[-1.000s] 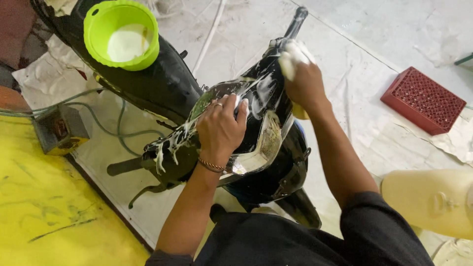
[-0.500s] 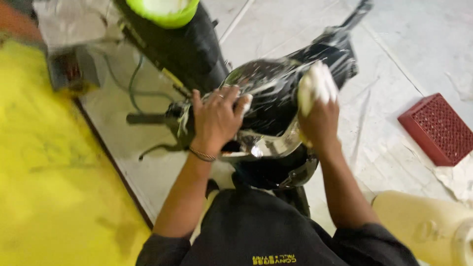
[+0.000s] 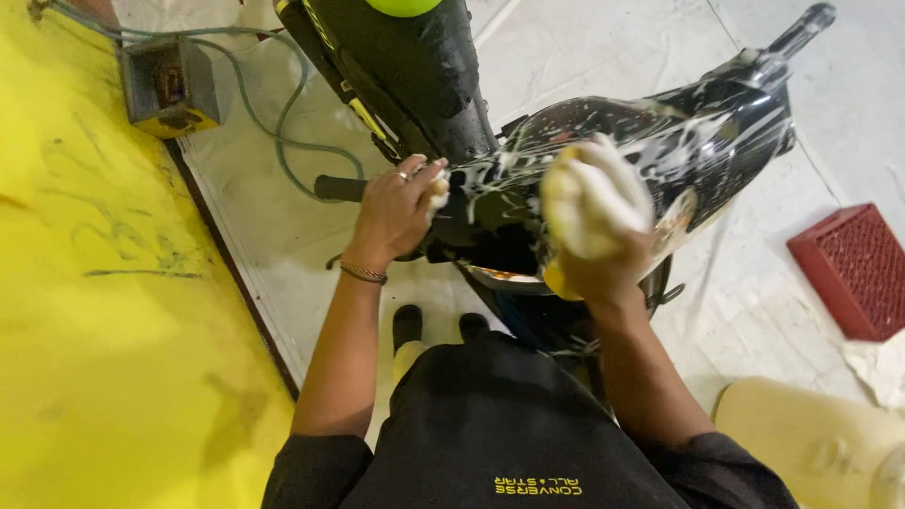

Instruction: The person scrubs the front dashboard, handlebars, and headlight of a black motorcycle using a yellow sponge soaked in soapy water. The person repeatedly dips the sponge into a green bucket to maintain the lather while cleaning the vehicle's front section.

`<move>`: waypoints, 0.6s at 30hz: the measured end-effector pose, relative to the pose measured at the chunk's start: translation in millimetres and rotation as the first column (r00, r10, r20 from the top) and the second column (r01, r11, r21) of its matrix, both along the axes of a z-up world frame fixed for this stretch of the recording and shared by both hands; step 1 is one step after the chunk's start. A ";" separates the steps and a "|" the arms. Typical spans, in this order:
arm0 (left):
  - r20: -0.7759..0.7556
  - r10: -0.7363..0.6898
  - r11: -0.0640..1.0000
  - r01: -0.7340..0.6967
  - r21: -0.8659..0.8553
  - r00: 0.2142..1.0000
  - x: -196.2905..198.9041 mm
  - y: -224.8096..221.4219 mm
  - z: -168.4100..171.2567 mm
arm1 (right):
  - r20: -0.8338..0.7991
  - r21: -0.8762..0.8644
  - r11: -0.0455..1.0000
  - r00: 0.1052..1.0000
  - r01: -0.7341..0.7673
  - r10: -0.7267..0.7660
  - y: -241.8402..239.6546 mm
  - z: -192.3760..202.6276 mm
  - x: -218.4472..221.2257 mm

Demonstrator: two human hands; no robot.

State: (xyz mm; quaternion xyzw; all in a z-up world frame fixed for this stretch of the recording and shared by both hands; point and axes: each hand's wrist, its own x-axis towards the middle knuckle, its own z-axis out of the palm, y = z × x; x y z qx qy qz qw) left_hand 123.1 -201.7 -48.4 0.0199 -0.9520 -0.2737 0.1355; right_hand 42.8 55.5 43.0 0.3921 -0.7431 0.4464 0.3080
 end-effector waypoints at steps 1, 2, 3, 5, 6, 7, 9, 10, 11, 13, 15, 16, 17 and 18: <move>-0.015 -0.020 1.000 0.020 -0.008 1.000 1.6 -3.5 1.3 | -0.214 0.266 0.956 0.975 0.120 -0.062 -17.8 1.0 5.0; -0.029 -0.044 0.999 0.044 -0.015 0.999 3.4 -5.4 1.6 | -0.423 0.484 0.829 0.904 0.281 -0.059 -33.9 1.3 10.6; -0.023 -0.064 0.998 0.064 -0.012 0.998 7.2 -6.5 3.0 | -0.418 0.488 0.821 0.905 0.295 -0.076 -34.0 -2.8 22.4; 0.059 -0.126 0.992 0.126 0.004 0.990 8.8 -13.2 11.3 | -0.192 0.668 0.666 0.942 0.331 -0.275 -38.6 -6.5 43.3; 0.060 -0.147 0.989 0.147 0.003 0.987 9.2 -15.3 12.0 | -0.191 0.667 0.660 0.936 0.345 -0.296 -28.9 -13.4 38.3; 0.071 -0.160 0.987 0.160 0.008 0.985 9.7 -17.0 12.4 | -0.229 0.629 0.671 0.918 0.394 -0.324 -18.4 -20.8 34.0; 0.080 -0.195 0.981 0.194 0.019 0.978 9.6 -18.0 2.9 | -0.270 0.590 0.665 0.889 0.457 -0.371 -8.0 -35.6 28.3; 0.056 -0.180 0.982 0.183 -0.040 0.982 8.1 -16.9 -6.9 | -0.409 0.531 0.632 0.824 0.564 -0.391 -7.6 -43.9 26.0; 0.029 -0.167 0.981 0.169 -0.097 0.986 6.2 -14.9 -16.3 | -0.539 0.459 0.596 0.740 0.659 -0.402 -6.0 -51.9 23.3; -0.009 -0.185 0.978 0.184 -0.099 0.983 2.0 -17.6 -9.7 | -0.550 0.396 0.606 0.707 0.690 -0.445 -18.9 -68.9 20.4; -0.035 -0.194 0.977 0.189 -0.100 0.980 -1.0 -21.8 -9.9 | -0.549 0.336 0.621 0.683 0.708 -0.482 -31.7 -96.8 34.8; -0.075 -0.196 0.977 0.188 -0.101 0.978 -2.1 -23.0 -11.9 | -0.504 0.344 0.683 0.741 0.644 -0.444 -37.1 -113.4 52.2; -0.115 -0.198 0.977 0.187 -0.101 0.973 -2.7 -24.2 -13.8 | -0.457 0.346 0.741 0.793 0.575 -0.402 -43.3 -129.8 70.1; -0.117 -0.213 0.974 0.202 -0.101 0.970 -3.6 -25.6 -17.1 | -0.460 0.345 0.732 0.786 0.587 -0.414 -32.1 -120.4 74.6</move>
